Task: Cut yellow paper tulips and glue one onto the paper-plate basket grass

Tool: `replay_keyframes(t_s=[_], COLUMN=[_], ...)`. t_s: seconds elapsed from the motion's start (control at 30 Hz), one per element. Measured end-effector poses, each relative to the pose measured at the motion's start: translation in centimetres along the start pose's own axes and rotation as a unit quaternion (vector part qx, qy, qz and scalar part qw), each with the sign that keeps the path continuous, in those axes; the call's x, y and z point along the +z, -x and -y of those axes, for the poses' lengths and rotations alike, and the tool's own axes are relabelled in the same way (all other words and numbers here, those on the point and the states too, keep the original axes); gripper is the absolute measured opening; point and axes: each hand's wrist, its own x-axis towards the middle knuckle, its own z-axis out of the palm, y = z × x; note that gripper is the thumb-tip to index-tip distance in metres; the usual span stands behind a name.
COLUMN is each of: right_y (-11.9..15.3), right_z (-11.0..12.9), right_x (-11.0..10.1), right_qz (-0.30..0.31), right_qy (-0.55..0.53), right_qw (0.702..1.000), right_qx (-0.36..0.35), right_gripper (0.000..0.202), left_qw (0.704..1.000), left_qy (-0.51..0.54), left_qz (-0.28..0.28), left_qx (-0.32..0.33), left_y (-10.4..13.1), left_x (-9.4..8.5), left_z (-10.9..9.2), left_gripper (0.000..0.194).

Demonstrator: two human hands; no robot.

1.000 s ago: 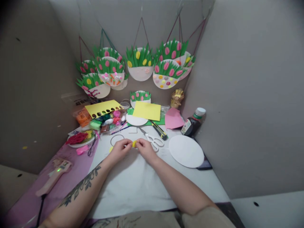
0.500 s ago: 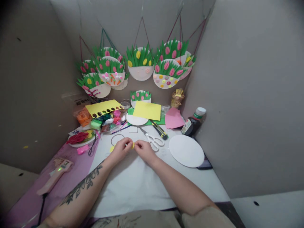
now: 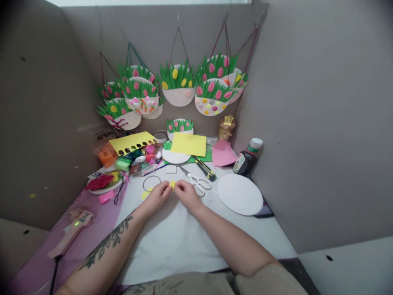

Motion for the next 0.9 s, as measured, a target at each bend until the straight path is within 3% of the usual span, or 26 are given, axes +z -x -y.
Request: replay_keyframes(t_s=[0.07,0.23,0.37,0.6,0.9], right_y=[-0.1,-0.1,0.2,0.4,0.3], right_z=[0.0,0.6,1.1,1.3,1.0], right_x=[-0.1,-0.5,-0.6,-0.5,-0.5], right_qz=[-0.006,-0.047,-0.031,-0.012,-0.003], right_qy=[-0.012,0.033,0.04,0.038,0.038], right_qw=[1.0,0.998,0.999,0.998,0.999], right_qx=[0.01,0.002,-0.019,-0.048,-0.035], right_gripper=[0.016,0.015,0.015,0.015,0.015], left_qw=[1.0,0.99,0.992,0.991,0.996], left_qy=[0.001,0.011,0.004,0.018,0.06], left_qz=[-0.012,-0.119,-0.084,-0.102,-0.06], left_qx=[0.021,0.072,0.093,0.081,0.018], left_y=[0.1,0.7,0.8,0.5,0.4], left_x=[0.1,-0.4,-0.7,-0.5,-0.3], left_z=[0.0,-0.9,-1.3,-0.6,-0.8], left_gripper=[0.017,0.016,0.015,0.013,0.017])
